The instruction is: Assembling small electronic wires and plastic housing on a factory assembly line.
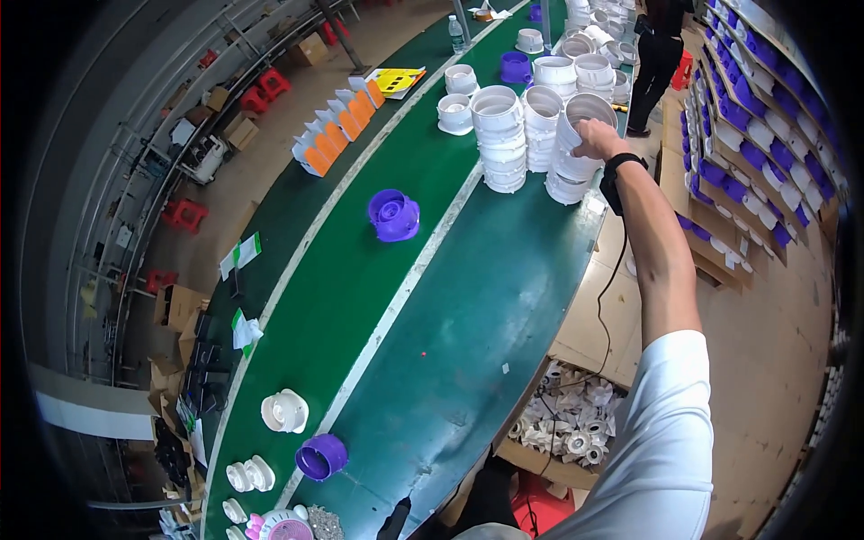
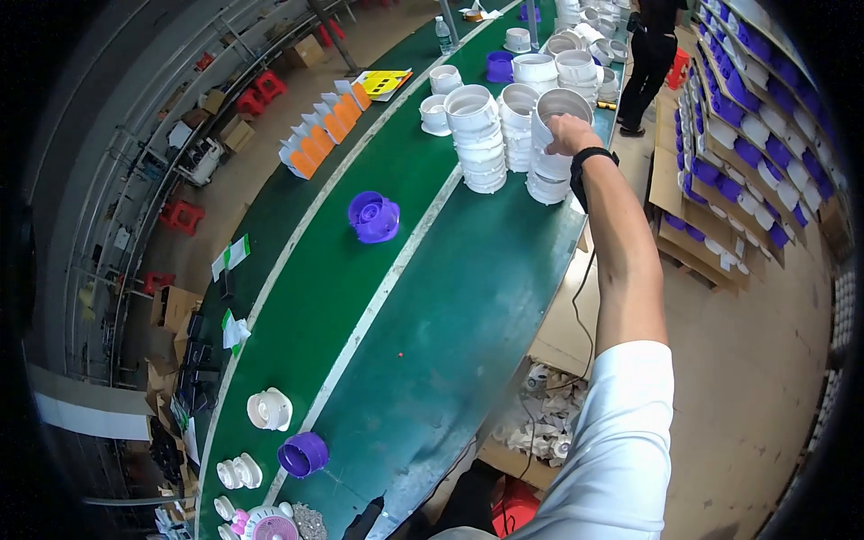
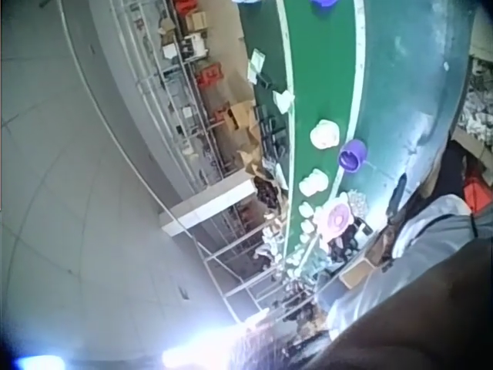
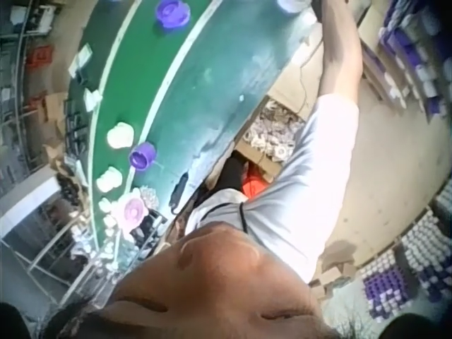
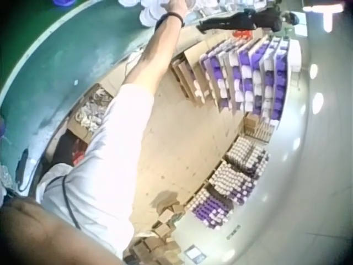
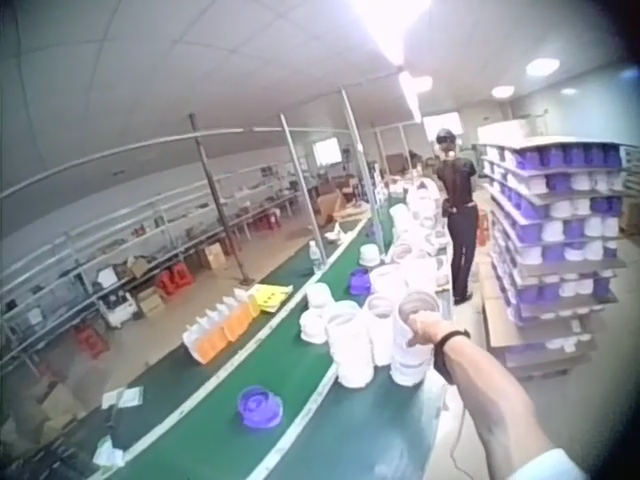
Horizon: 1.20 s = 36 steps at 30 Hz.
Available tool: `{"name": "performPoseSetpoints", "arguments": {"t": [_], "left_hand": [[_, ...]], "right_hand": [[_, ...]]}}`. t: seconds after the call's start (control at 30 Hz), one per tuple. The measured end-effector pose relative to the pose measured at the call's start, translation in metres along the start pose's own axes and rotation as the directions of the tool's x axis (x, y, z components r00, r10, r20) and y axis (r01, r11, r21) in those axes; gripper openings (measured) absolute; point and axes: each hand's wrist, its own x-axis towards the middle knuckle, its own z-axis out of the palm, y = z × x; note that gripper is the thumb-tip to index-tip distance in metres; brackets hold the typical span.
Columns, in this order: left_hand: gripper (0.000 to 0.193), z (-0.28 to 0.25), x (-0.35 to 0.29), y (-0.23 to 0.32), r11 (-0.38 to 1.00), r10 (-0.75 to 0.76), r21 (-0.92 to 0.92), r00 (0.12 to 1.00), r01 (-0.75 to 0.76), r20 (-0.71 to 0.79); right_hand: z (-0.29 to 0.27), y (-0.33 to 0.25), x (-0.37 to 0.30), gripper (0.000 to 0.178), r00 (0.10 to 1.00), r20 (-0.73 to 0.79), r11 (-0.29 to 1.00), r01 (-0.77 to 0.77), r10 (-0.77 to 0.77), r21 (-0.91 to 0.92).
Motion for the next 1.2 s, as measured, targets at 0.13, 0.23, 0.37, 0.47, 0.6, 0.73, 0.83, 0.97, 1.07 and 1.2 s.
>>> {"name": "performPoseSetpoints", "arguments": {"t": [0.13, 0.23, 0.37, 0.47, 0.6, 0.73, 0.83, 0.97, 1.07, 1.2], "left_hand": [[0.04, -0.002, -0.016, -0.008, 0.998, 0.0, -0.055, 0.999, 0.002, 0.047], [0.04, -0.005, -0.024, -0.018, 0.995, 0.005, -0.097, 0.997, 0.002, 0.078], [0.039, -0.002, -0.027, -0.02, 0.985, 0.02, -0.17, 0.994, -0.001, 0.111], [0.039, -0.006, -0.034, -0.022, 0.976, 0.025, -0.219, 0.99, 0.007, 0.141], [0.039, -0.001, -0.033, -0.008, 0.955, 0.043, -0.298, 0.985, 0.009, 0.17], [0.039, -0.006, -0.044, -0.006, 0.94, 0.061, -0.342, 0.973, 0.019, 0.222], [0.038, -0.007, -0.042, 0.006, 0.921, 0.097, -0.388, 0.961, 0.011, 0.257], [0.038, -0.014, -0.04, 0.029, 0.898, 0.13, -0.439, 0.943, 0.019, 0.306], [0.038, -0.023, -0.041, 0.043, 0.881, 0.157, -0.473, 0.925, 0.027, 0.345], [0.038, -0.025, -0.037, 0.059, 0.844, 0.221, -0.536, 0.896, 0.022, 0.385]], "right_hand": [[-0.009, -0.018, -0.015, 0.054, 0.999, 0.028, 1.0, 0.026, -0.025, -0.012], [-0.015, -0.031, -0.025, 0.053, 0.997, 0.078, 1.0, 0.024, -0.024, -0.001], [-0.009, -0.046, -0.031, 0.056, 0.995, 0.08, 0.998, 0.067, -0.067, -0.004], [0.004, -0.066, -0.042, 0.055, 0.994, 0.1, 0.998, 0.054, -0.052, -0.018], [0.028, -0.061, -0.048, 0.044, 0.992, 0.051, 0.988, 0.123, -0.119, -0.095], [0.028, -0.053, -0.04, 0.039, 0.999, 0.039, 0.997, 0.032, -0.029, -0.077], [0.027, -0.038, -0.024, 0.04, 0.996, 0.08, 0.997, -0.023, 0.029, -0.071], [0.014, -0.033, -0.012, 0.055, 0.946, 0.315, 0.996, -0.084, 0.077, 0.01], [-0.008, -0.047, -0.012, 0.064, 0.879, 0.453, 0.989, -0.135, 0.147, -0.06], [0.002, -0.023, 0.007, 0.062, 0.868, 0.479, 0.991, -0.113, 0.133, -0.071]]}}
